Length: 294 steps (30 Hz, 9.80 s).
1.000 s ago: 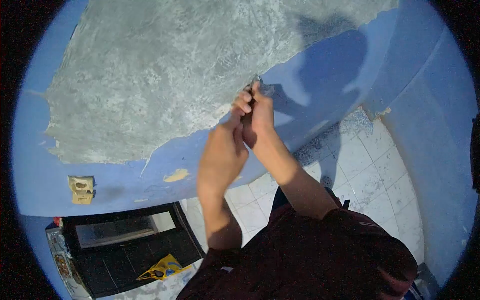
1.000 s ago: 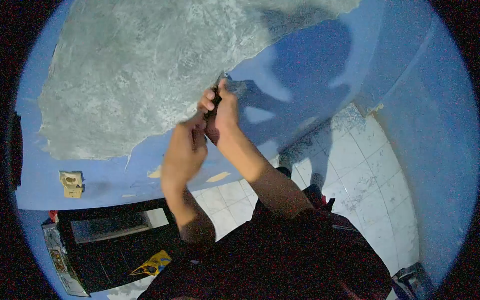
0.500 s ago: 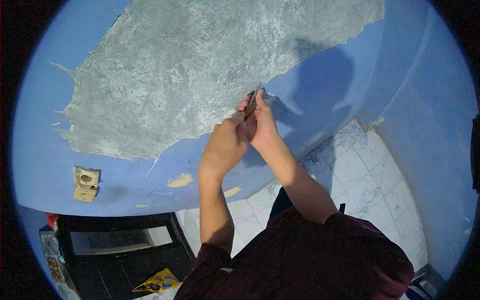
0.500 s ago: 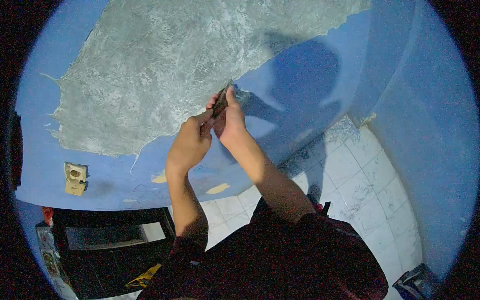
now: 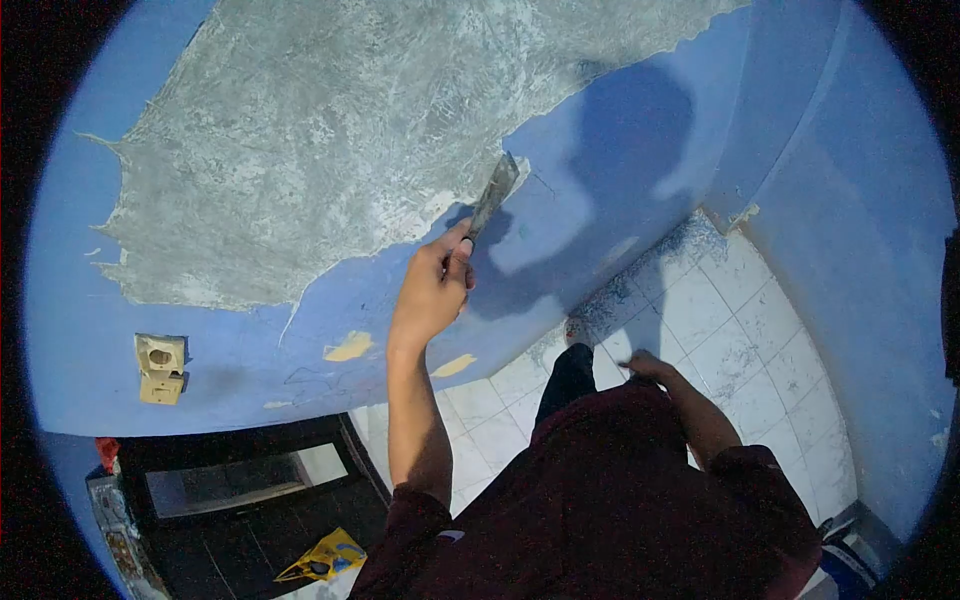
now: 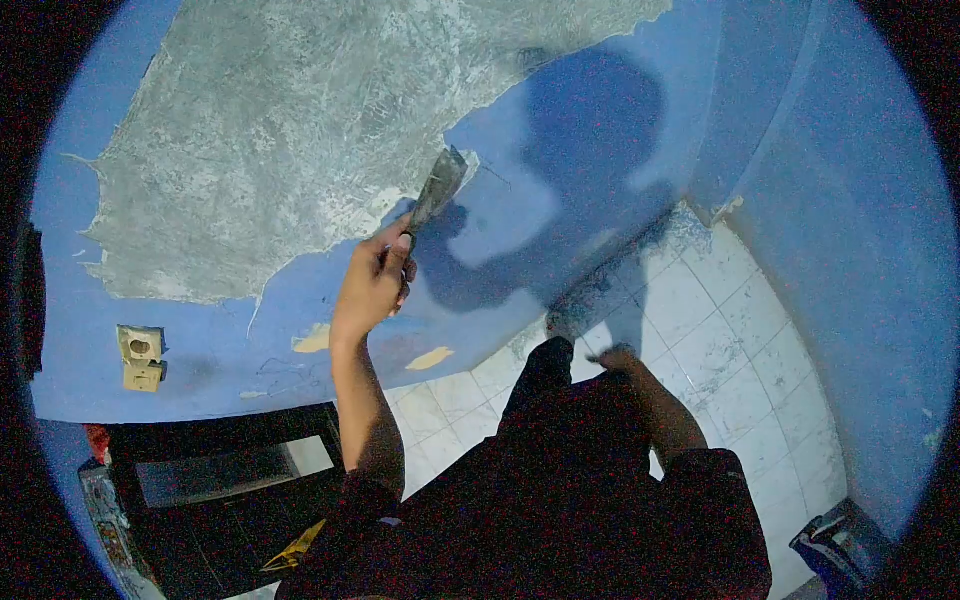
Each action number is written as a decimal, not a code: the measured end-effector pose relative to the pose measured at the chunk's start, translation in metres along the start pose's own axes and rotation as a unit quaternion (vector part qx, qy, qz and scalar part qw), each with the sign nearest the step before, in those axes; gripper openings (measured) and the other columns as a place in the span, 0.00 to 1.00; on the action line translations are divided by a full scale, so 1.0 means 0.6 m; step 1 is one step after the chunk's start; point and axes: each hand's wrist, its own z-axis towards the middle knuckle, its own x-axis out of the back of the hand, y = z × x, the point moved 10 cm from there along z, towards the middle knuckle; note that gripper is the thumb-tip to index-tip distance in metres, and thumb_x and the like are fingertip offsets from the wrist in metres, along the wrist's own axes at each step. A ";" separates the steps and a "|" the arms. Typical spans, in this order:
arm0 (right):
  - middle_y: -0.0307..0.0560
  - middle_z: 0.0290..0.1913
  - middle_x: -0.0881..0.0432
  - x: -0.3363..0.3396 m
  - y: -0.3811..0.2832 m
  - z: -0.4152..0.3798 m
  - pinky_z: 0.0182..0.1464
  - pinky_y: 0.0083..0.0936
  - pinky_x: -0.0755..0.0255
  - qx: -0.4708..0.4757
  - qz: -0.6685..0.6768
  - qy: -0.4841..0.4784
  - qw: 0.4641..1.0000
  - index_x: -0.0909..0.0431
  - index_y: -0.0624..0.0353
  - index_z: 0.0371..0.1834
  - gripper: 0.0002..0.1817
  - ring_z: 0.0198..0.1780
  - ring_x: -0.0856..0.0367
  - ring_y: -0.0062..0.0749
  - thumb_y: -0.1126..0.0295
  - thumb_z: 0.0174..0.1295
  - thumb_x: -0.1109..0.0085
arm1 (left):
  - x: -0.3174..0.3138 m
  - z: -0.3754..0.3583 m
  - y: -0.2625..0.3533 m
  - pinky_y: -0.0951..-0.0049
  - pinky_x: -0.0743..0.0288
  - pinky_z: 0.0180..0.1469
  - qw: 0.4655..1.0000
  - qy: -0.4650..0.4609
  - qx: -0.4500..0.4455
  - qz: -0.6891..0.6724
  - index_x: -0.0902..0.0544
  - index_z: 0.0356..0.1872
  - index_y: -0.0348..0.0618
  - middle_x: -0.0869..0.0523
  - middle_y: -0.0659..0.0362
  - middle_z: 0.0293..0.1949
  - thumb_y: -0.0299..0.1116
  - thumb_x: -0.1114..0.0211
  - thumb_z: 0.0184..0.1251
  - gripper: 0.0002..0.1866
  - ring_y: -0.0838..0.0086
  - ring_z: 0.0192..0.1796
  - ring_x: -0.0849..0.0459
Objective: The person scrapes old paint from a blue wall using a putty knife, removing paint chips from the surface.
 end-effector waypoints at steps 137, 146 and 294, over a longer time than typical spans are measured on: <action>0.58 0.40 0.18 0.325 -0.744 -1.045 0.46 0.39 0.23 0.825 0.200 -0.177 0.499 0.23 0.64 0.52 0.19 0.41 0.17 0.50 0.61 0.64 0.43 | -0.006 -0.025 0.066 0.65 0.30 0.33 0.965 0.214 -0.100 0.117 0.21 0.57 0.39 0.22 0.46 0.26 0.33 0.46 0.72 0.17 0.61 0.30 0.22; 0.57 0.38 0.18 0.275 -0.770 -1.056 0.45 0.39 0.23 0.832 0.114 -0.190 0.509 0.23 0.63 0.51 0.17 0.39 0.16 0.50 0.62 0.65 0.44 | -0.005 -0.016 0.037 0.66 0.29 0.25 0.942 0.267 -0.114 0.167 0.22 0.61 0.40 0.21 0.53 0.19 0.36 0.45 0.74 0.19 0.70 0.18 0.23; 0.58 0.60 0.26 0.554 -0.703 -0.449 0.57 0.36 0.24 0.406 0.016 0.697 0.591 0.31 0.68 0.65 0.28 0.57 0.22 0.50 0.80 0.58 0.47 | -0.104 -0.016 0.004 0.68 0.24 0.40 0.966 0.245 -0.076 0.016 0.26 0.61 0.27 0.13 0.45 0.38 0.30 0.50 0.76 0.19 0.73 0.34 0.19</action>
